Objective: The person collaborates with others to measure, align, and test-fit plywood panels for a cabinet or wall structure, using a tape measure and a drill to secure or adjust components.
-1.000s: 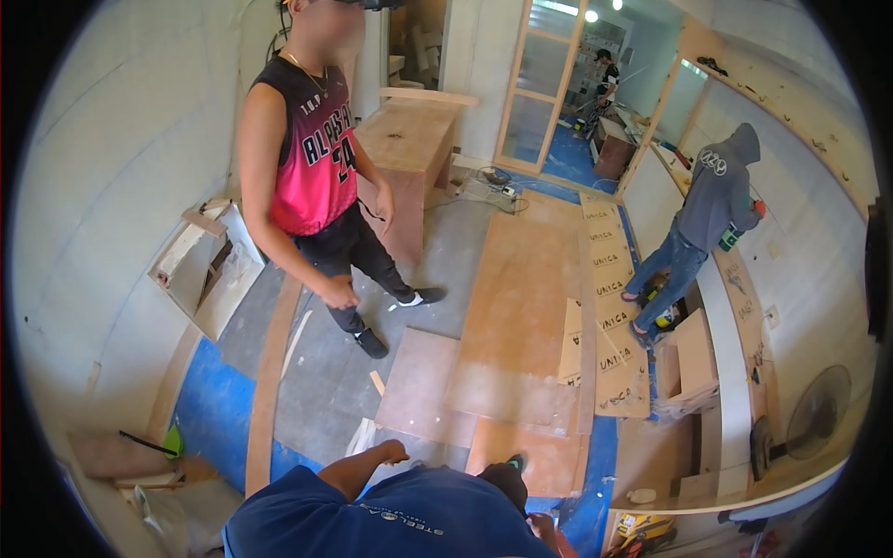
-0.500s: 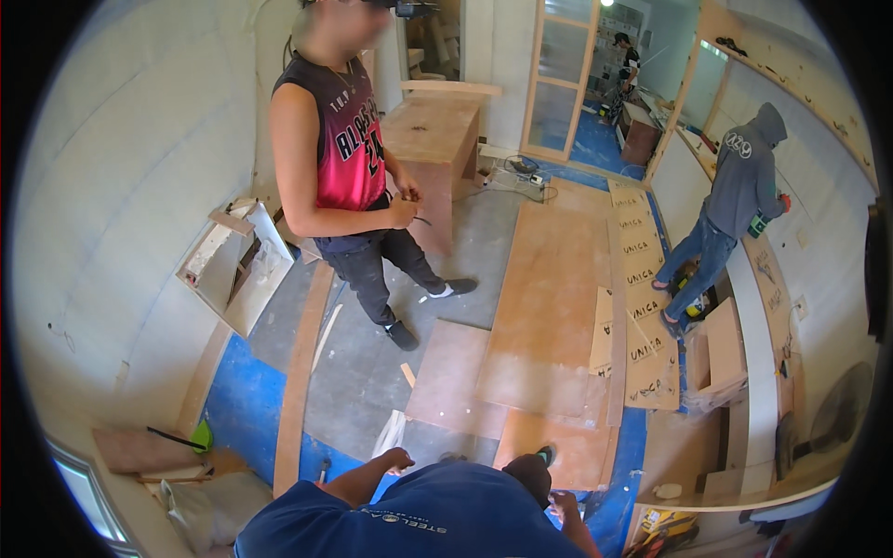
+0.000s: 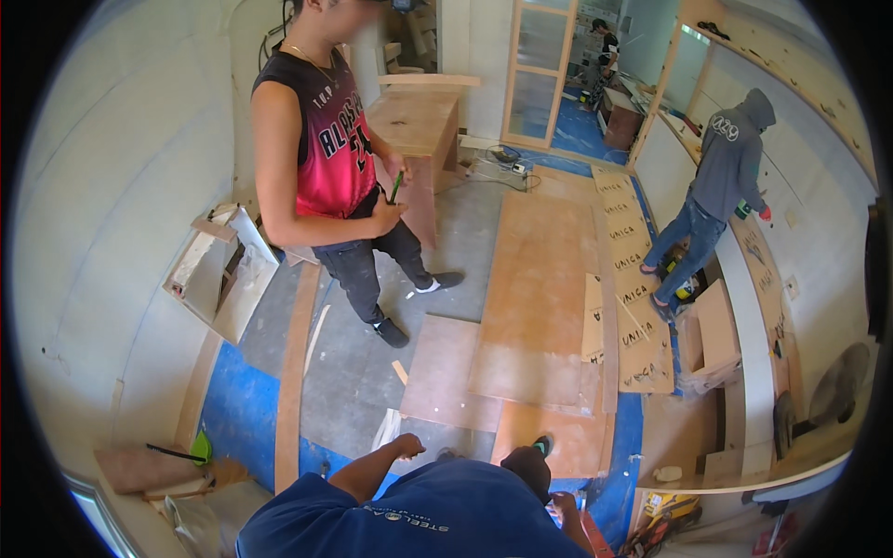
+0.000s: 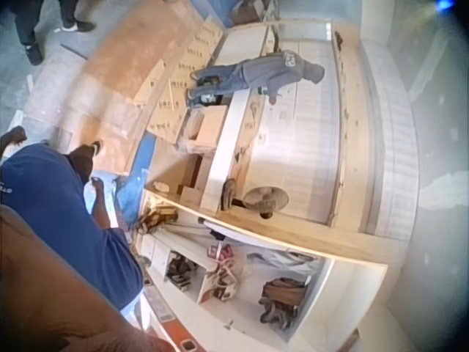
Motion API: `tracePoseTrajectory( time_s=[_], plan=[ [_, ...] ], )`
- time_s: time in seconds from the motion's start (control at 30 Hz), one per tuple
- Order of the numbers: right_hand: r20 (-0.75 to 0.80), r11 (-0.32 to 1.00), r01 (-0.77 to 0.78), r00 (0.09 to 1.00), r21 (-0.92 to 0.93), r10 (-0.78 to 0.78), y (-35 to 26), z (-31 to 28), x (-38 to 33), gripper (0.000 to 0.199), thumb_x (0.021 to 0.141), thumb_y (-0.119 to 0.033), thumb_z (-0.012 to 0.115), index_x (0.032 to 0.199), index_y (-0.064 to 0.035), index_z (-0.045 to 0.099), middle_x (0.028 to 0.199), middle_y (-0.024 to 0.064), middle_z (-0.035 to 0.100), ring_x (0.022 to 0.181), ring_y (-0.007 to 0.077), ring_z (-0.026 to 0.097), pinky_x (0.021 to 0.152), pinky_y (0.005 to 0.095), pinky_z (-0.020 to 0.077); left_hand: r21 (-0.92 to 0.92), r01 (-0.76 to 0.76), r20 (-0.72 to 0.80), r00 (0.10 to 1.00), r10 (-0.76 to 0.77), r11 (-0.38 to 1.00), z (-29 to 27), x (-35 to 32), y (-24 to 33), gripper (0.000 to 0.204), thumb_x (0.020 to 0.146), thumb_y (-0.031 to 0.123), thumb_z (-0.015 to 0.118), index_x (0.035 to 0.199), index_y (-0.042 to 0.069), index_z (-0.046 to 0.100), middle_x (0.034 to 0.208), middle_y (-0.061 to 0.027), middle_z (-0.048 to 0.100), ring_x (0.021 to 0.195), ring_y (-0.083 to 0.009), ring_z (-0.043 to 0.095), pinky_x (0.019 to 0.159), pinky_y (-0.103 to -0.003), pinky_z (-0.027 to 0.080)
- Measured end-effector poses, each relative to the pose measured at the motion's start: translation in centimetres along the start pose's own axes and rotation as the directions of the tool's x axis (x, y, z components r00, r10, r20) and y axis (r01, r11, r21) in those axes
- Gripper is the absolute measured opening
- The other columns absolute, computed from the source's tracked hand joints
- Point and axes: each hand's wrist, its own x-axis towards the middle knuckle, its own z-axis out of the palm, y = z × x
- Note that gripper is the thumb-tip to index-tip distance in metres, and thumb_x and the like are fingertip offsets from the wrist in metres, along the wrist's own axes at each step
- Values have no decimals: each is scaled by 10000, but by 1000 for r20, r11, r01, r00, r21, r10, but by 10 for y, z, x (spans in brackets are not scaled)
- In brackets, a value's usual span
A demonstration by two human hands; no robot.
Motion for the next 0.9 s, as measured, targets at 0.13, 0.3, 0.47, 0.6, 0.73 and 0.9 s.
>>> tracePoseTrajectory(
  time_s=[0.13, 0.3, 0.47, 0.6, 0.73, 0.9],
  plan=[
    [53, 998, -59, 997, -27, 61, 21, 0, 14, 258, 800, -203, 572, 994, -34, 597, 793, 129, 612, 640, 236, 616, 480, 329, 489, -18, 59, 56, 997, -58, 998, -4, 6, -2, 345, 757, 365, 546, 784, 32, 630, 691, -77, 616, 502, -181, 573, 443, -307, 475],
    [-30, 999, -41, 999, 33, 42, -5, 14, -15, 262, 816, -238, 548, 1002, -61, 596, 745, 128, 609, 607, 229, 609, 465, 319, 477, 18, 13, 60, 998, -14, 1000, -8, 9, -16, 365, 765, 375, 524, 737, 23, 617, 637, -96, 602, 475, -200, 568, 442, -318, 467],
    [-23, 999, -2, 1000, -47, 1, -5, -2, 11, 283, 810, -295, 548, 1015, -107, 598, 751, 132, 624, 556, 208, 582, 441, 325, 448, -47, -21, -24, 1000, 20, 999, -3, 10, -12, 429, 771, 403, 491, 635, 11, 602, 523, -129, 571, 402, -233, 542, 431, -334, 453],
    [6, 996, -43, 999, -74, 43, -17, 15, 14, 276, 834, -251, 539, 1030, -61, 579, 858, 81, 618, 700, 214, 602, 551, 330, 498, -128, 50, 1, 999, -50, 991, -21, 4, -28, 369, 780, 354, 525, 698, 4, 610, 596, -114, 586, 442, -205, 548, 420, -320, 450],
    [-10, 998, 19, 1000, -68, -20, -17, 3, 18, 160, 826, -246, 550, 832, -96, 604, 644, 46, 557, 484, 131, 480, 389, 238, 373, -250, 119, 26, 993, -116, 961, -21, -4, -13, 309, 780, 305, 556, 800, 2, 616, 659, -91, 588, 484, -175, 542, 415, -302, 440],
    [-49, 985, 115, 991, -127, -122, -8, 4, 19, 225, 818, -250, 563, 937, -66, 611, 699, 90, 593, 518, 153, 507, 427, 283, 416, -194, 120, 22, 993, -118, 974, -12, -12, -3, 290, 774, 285, 555, 801, 4, 622, 682, -90, 602, 515, -176, 565, 443, -298, 458]
  ],
)
